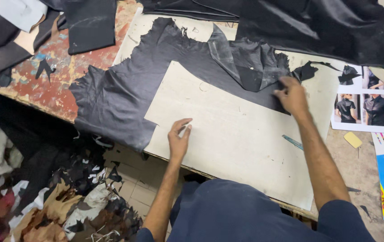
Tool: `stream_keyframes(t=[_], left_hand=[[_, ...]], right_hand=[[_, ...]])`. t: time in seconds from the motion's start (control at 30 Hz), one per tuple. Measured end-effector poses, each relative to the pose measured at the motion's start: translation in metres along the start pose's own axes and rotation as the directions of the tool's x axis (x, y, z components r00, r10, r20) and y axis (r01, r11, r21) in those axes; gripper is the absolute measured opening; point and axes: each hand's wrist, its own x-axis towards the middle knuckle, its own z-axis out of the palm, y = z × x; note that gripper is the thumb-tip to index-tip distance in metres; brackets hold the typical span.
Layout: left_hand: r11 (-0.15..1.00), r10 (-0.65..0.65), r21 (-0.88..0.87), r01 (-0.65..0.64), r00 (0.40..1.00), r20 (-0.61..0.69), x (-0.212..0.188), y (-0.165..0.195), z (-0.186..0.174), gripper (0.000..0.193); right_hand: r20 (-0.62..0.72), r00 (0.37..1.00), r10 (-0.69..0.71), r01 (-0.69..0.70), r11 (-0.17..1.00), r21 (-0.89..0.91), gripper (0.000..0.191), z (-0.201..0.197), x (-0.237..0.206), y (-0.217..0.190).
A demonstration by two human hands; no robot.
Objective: The person lays a black fabric sheet on a work table, places a rectangular paper pattern on top, and uses a rotary cutter to cut the fabric along the pattern edges. The person then removes the cut piece and scrap, repositions the remaining fabric, and repeats the cutting process with the same pattern.
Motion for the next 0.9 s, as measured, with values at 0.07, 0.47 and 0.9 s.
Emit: stream_keyframes(t=[0.07, 0.47, 0.9], left_hand=[[0.998, 0.051, 0.029, -0.051, 0.998, -0.022, 0.032, -0.017, -0.024, 0.024], [0.602, 0.173, 0.798, -0.03, 0.98, -0.094, 0.283, -0.037, -0.156, 0.079], [0.472, 0.345, 0.871, -0.135, 0.938, -0.041, 0.297, -0.064, -0.16, 0.022]], right_hand=[[-0.233, 0.972, -0.028, -0.013, 0.985, -0.174, 0.047, -0.036, -0.015, 0.028], [-0.444, 0.837, 0.321, -0.497, 0.785, -0.369, 0.043, 0.012, -0.07, -0.009], [-0.274, 0.793, 0.545, -0.342, 0.77, 0.539, 0.02, 0.015, -0.054, -0.016]])
